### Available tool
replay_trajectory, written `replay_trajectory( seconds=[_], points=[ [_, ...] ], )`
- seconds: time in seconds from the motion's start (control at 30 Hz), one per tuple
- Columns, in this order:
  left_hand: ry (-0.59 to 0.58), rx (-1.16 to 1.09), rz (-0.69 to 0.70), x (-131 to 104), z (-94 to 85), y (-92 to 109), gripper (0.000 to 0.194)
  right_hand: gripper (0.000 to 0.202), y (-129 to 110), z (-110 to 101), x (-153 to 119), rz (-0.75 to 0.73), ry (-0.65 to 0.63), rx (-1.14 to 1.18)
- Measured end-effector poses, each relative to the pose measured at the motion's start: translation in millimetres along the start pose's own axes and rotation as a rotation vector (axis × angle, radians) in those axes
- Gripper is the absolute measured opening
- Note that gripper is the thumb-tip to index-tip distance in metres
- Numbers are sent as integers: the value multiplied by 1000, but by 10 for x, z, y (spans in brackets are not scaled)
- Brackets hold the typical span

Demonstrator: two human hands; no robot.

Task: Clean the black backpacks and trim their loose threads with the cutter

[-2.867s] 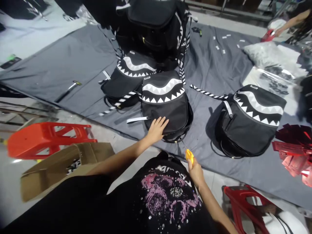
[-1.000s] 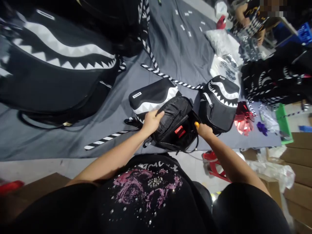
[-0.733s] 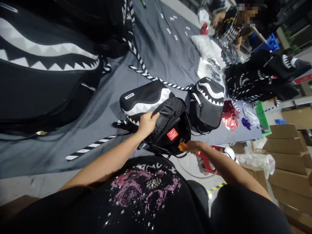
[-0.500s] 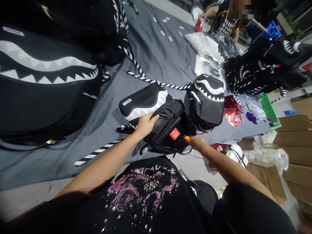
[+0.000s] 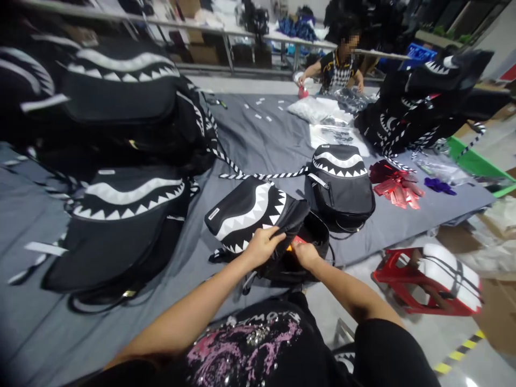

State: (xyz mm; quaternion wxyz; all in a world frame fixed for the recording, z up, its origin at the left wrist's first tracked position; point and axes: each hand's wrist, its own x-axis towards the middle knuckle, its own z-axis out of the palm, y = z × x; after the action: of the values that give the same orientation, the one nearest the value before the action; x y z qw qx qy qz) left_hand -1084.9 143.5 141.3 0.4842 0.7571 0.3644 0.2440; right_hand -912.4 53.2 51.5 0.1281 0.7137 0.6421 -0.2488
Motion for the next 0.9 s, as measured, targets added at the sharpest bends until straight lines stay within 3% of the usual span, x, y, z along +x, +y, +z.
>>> replay_trajectory(
  seconds=[0.1, 0.3, 0.4, 0.63, 0.9],
  points=[
    [47, 15, -13, 2, -50, -11, 31, 28, 82, 60, 247, -55, 40, 92],
    [196, 97, -54, -2, -294, -163, 36, 38, 210, 299, 353, 85, 184, 229],
    [209, 129, -53, 6, -290, -220, 36, 34, 136, 402, 358, 46, 205, 264],
    [201, 152, -23, 31, -251, -235, 36, 34, 117, 506, 397, 105, 276, 343],
    [220, 232, -35, -4, -300, -213, 37, 31, 140, 554, 491, 267, 316, 483]
  ],
)
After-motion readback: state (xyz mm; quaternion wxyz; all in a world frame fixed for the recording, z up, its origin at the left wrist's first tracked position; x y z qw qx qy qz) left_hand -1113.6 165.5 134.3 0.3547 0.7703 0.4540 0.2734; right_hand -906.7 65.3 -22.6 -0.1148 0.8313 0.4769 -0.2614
